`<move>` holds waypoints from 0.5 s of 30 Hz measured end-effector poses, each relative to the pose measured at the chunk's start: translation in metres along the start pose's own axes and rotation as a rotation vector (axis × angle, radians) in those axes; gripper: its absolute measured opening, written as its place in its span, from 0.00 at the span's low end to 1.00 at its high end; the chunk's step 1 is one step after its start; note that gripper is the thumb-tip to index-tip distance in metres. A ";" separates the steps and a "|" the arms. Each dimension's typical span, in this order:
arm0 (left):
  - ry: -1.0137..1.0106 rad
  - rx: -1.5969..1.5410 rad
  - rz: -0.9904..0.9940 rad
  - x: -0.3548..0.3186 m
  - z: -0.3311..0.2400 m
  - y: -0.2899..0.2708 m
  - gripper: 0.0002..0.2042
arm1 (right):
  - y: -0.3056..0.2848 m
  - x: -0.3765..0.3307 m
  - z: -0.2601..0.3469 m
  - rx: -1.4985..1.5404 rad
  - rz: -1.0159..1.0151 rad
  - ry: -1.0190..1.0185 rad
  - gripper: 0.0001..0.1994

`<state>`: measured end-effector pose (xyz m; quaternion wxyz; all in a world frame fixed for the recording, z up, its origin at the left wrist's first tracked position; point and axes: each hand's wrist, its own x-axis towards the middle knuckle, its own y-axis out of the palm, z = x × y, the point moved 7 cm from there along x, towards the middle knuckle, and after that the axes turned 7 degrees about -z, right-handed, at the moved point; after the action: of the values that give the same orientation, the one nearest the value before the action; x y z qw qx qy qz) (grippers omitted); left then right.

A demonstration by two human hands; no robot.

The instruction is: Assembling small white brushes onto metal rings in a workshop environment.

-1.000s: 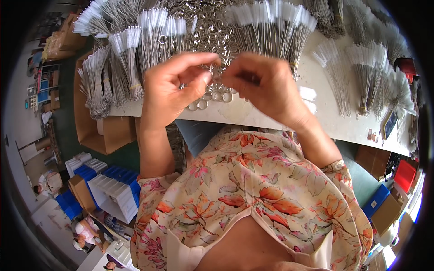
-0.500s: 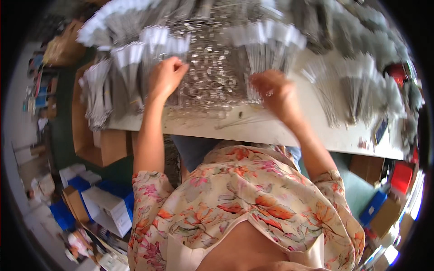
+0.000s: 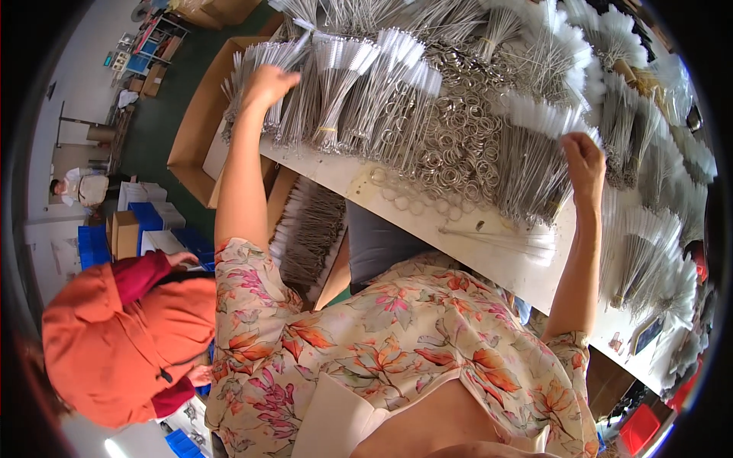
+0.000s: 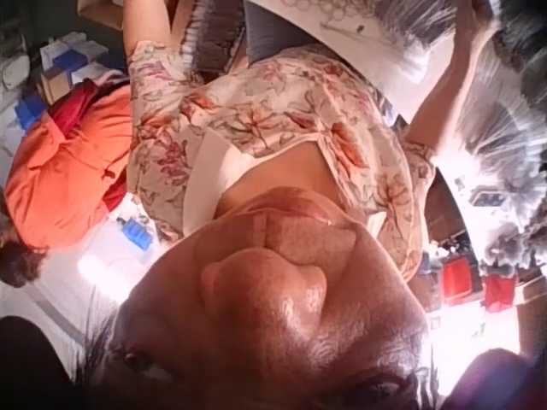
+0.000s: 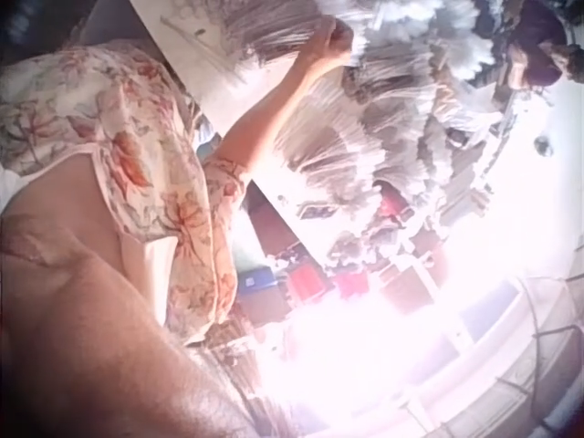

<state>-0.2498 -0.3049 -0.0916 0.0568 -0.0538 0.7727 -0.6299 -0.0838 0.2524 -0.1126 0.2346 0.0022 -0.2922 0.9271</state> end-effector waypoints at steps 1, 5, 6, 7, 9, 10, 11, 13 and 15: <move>0.027 -0.003 0.098 -0.002 0.002 0.020 0.20 | -0.012 0.004 -0.007 0.140 -0.097 0.024 0.12; 0.087 -0.311 0.097 -0.016 -0.015 0.041 0.11 | -0.089 -0.001 0.008 0.652 -0.389 -0.006 0.15; 0.162 -0.338 0.100 -0.013 -0.016 0.045 0.11 | -0.110 -0.002 -0.002 0.655 -0.394 -0.054 0.16; 0.151 -0.505 0.138 0.000 0.022 0.056 0.10 | -0.118 -0.007 0.006 0.623 -0.362 -0.051 0.16; 0.127 -0.563 0.107 0.005 0.026 0.064 0.11 | -0.136 -0.023 -0.010 0.487 -0.322 -0.109 0.15; 0.138 -0.413 0.084 0.015 0.042 0.061 0.12 | -0.144 -0.030 -0.015 0.231 -0.304 -0.076 0.13; 0.221 -0.229 0.085 0.019 0.027 0.063 0.12 | -0.156 -0.046 -0.026 0.118 -0.375 -0.208 0.10; 0.313 -0.249 0.038 0.041 0.061 0.065 0.11 | -0.156 -0.071 -0.043 -0.179 -0.416 -0.095 0.06; 0.355 -0.189 0.015 0.031 0.032 0.054 0.10 | -0.157 -0.094 -0.057 -0.392 -0.307 0.051 0.07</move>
<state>-0.2764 -0.3299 -0.1514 -0.0810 0.0591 0.8267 -0.5537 0.0762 0.3550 -0.0882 0.3758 -0.0227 -0.4568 0.8059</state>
